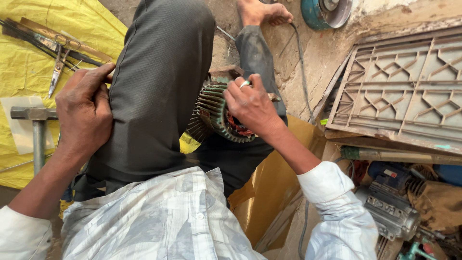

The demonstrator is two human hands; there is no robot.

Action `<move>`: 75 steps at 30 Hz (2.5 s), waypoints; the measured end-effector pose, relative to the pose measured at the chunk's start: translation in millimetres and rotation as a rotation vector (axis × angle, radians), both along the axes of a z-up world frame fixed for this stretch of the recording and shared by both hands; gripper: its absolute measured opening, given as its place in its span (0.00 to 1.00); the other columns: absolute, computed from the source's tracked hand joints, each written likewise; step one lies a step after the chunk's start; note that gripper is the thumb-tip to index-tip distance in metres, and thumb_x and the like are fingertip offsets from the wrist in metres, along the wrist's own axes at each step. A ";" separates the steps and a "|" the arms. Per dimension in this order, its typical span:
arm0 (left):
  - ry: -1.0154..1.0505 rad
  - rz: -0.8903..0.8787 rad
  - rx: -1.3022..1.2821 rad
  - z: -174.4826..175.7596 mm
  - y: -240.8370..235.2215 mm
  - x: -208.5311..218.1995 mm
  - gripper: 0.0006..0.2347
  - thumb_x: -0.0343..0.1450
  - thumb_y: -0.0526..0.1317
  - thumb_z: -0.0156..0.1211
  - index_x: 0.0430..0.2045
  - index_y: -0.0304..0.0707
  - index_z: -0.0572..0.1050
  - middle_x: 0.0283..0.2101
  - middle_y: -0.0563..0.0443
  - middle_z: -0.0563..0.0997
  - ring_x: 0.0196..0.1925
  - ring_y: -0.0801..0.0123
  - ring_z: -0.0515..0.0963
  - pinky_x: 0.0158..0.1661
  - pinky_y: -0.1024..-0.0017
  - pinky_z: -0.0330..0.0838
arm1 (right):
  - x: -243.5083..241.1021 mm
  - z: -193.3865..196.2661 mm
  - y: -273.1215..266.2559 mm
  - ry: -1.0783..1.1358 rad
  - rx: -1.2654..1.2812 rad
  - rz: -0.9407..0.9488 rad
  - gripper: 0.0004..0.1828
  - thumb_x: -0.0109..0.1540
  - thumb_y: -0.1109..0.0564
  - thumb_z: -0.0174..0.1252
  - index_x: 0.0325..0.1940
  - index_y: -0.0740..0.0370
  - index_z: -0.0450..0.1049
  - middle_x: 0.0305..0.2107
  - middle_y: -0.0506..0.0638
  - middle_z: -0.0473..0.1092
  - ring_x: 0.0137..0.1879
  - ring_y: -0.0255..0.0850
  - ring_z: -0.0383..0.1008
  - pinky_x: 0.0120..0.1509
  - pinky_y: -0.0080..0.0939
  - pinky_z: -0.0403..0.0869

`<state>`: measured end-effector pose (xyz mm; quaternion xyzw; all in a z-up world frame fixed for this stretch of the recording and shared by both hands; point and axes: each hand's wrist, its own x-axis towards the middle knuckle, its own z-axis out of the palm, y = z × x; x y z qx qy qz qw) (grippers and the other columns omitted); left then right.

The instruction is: The person uses a hammer, a metal rod, pliers, and scissors to manipulate wires and components inside an electric motor stator while sitting on the floor.

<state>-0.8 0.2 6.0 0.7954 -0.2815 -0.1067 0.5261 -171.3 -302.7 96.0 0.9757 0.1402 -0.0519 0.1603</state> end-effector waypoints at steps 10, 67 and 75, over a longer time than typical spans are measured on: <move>0.004 0.014 -0.036 24.7 -11.4 1.9 0.16 0.71 0.23 0.51 0.51 0.31 0.77 0.43 0.35 0.80 0.44 0.47 0.81 0.47 0.59 0.73 | -13.6 27.8 -43.2 -0.208 0.542 -0.490 0.10 0.63 0.67 0.59 0.46 0.60 0.78 0.39 0.50 0.75 0.50 0.47 0.75 0.59 0.49 0.67; -0.518 -0.663 0.042 57.1 -127.2 -13.1 0.18 0.64 0.33 0.64 0.50 0.38 0.77 0.36 0.47 0.78 0.33 0.58 0.79 0.34 0.61 0.74 | -63.5 -8.6 -9.8 -0.422 0.498 -1.013 0.02 0.64 0.59 0.60 0.37 0.60 0.75 0.36 0.52 0.72 0.42 0.53 0.76 0.45 0.52 0.72; -0.552 -0.643 0.071 54.8 -128.2 -16.2 0.14 0.69 0.33 0.64 0.49 0.39 0.78 0.34 0.49 0.78 0.32 0.61 0.79 0.34 0.62 0.75 | -76.7 2.7 3.8 -0.397 0.537 -1.028 0.04 0.62 0.58 0.62 0.41 0.58 0.78 0.38 0.51 0.73 0.40 0.47 0.77 0.44 0.47 0.74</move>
